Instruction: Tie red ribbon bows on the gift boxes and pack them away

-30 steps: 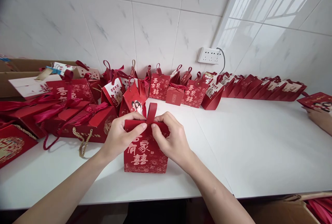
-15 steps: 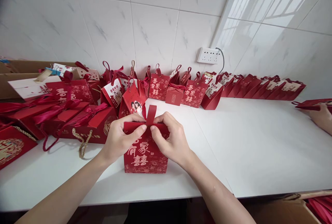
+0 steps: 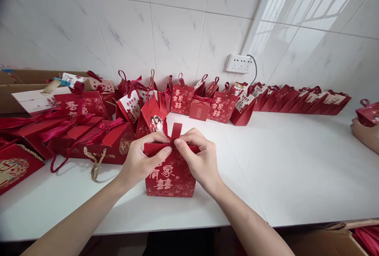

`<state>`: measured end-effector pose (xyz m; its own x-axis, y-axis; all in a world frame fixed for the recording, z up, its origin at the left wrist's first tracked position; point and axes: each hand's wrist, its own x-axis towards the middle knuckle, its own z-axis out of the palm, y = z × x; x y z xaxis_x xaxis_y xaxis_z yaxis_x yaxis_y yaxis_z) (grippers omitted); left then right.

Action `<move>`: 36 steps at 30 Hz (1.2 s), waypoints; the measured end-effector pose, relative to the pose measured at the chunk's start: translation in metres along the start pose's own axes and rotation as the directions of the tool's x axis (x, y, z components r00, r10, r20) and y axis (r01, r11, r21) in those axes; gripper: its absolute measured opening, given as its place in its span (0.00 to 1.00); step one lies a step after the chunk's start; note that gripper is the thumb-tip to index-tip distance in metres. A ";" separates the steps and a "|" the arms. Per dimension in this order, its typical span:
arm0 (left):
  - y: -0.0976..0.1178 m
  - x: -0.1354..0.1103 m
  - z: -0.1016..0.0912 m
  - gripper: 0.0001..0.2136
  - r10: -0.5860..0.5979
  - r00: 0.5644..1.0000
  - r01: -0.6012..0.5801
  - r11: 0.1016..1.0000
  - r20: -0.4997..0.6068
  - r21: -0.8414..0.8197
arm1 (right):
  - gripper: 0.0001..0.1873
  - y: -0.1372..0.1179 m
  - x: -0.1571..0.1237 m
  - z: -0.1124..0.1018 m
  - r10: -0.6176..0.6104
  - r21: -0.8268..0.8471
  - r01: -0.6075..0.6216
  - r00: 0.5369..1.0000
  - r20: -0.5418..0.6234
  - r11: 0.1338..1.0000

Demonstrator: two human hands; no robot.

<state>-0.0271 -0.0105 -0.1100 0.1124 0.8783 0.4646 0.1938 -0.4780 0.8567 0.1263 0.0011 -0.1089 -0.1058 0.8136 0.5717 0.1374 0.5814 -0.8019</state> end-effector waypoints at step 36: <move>-0.013 0.003 -0.002 0.05 -0.115 0.991 0.108 0.990 -0.071 -0.086 | 0.11 0.010 0.011 -0.007 0.242 0.391 -0.307 0.948 0.208 0.868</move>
<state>-0.0309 -0.0019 -0.1196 0.0199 0.9255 0.3781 0.1203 -0.3777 0.9181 0.1335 0.0164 -0.1095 -0.2722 0.9103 0.3118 -0.2329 0.2520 -0.9393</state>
